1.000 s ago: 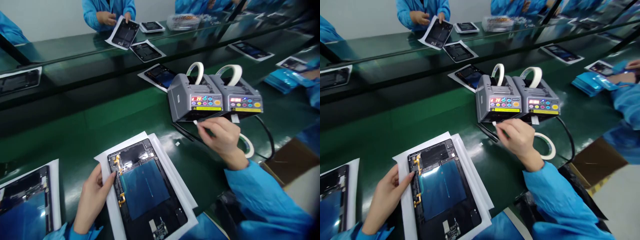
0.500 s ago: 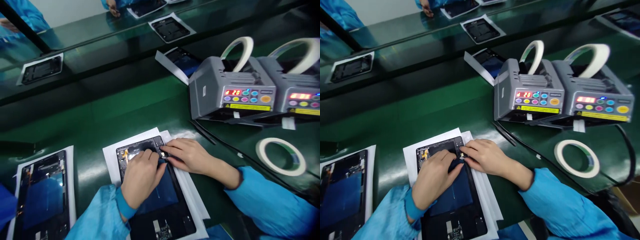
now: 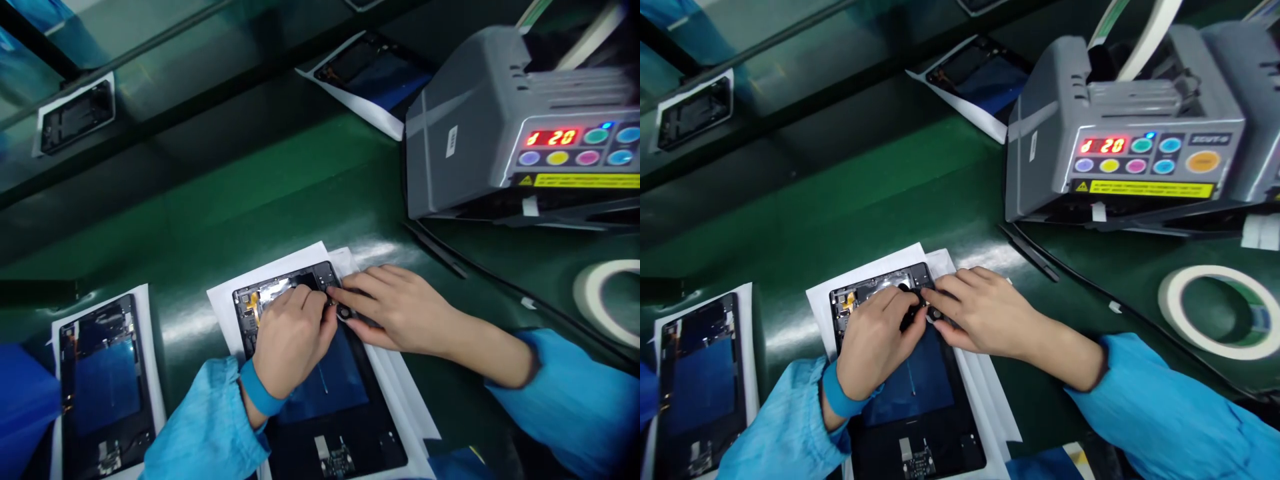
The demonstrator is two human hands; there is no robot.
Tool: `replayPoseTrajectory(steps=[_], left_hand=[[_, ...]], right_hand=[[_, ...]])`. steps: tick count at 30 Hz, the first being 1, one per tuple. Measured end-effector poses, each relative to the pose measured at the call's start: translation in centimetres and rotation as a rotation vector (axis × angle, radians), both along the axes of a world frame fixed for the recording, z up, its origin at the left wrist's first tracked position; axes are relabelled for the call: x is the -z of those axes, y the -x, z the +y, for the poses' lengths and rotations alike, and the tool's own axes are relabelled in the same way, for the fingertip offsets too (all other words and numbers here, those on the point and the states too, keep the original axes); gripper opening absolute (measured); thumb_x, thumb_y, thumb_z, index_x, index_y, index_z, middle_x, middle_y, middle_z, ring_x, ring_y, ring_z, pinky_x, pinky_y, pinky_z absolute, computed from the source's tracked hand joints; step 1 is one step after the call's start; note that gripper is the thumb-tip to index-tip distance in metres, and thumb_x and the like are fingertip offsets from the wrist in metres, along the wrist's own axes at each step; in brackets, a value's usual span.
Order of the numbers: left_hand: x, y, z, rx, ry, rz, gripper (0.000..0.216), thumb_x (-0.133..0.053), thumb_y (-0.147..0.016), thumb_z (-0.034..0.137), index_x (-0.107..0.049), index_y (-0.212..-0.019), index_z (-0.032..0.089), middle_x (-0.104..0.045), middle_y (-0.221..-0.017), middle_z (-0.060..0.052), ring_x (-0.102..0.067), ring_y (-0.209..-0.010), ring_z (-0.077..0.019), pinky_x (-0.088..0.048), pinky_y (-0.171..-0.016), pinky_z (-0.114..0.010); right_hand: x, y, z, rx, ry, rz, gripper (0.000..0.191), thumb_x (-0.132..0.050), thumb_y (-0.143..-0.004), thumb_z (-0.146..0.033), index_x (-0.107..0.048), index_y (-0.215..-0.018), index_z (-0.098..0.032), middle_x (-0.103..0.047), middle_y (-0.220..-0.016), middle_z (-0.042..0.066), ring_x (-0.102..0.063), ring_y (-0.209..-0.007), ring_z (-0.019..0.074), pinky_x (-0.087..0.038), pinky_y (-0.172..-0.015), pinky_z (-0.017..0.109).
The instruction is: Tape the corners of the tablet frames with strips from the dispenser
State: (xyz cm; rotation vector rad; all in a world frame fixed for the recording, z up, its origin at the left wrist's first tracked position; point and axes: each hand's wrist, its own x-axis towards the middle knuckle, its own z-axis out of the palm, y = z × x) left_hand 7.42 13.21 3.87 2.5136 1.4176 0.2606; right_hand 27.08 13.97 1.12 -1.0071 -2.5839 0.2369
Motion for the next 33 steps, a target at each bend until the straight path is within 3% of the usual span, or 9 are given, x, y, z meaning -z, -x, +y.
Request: replayPoseTrajectory(steps=[16,23,33], left_hand=[[0.4,0.7,0.3,-0.010,0.026,-0.038,0.019,-0.047,-0.092,0.021,-0.061,-0.081,0.017,-0.056,-0.073,-0.003,-0.054,-0.067,-0.0161,-0.041,-0.062,-0.028],[0.7,0.9,0.4,-0.008,0.016,-0.094,0.018,-0.047,-0.092,0.021,-0.061,-0.082,0.016,-0.056,-0.073,-0.002,-0.053,-0.065,-0.0157,-0.041,-0.061,-0.028],[1.0,1.1,0.3,0.014,-0.003,-0.104,0.024,-0.042,-0.094,0.022,-0.062,-0.082,0.017,-0.056,-0.076,-0.003,-0.053,-0.070,-0.0181,-0.044,-0.063,-0.032]], right_hand=[[-0.3,0.3,-0.7,-0.028,-0.042,-0.045,0.034,-0.047,-0.090,-0.031,-0.062,-0.112,-0.010,-0.061,-0.086,0.008,-0.054,-0.078,0.0224,-0.043,-0.066,0.035],[0.6,0.3,-0.5,-0.039,-0.051,0.070,0.033,-0.045,-0.091,-0.028,-0.061,-0.114,-0.010,-0.063,-0.088,0.009,-0.055,-0.078,0.0212,-0.045,-0.068,0.035],[0.7,0.3,-0.4,-0.043,0.053,0.159,0.027,-0.050,-0.092,-0.028,-0.061,-0.111,-0.011,-0.063,-0.088,0.008,-0.054,-0.075,0.0197,-0.045,-0.066,0.034]])
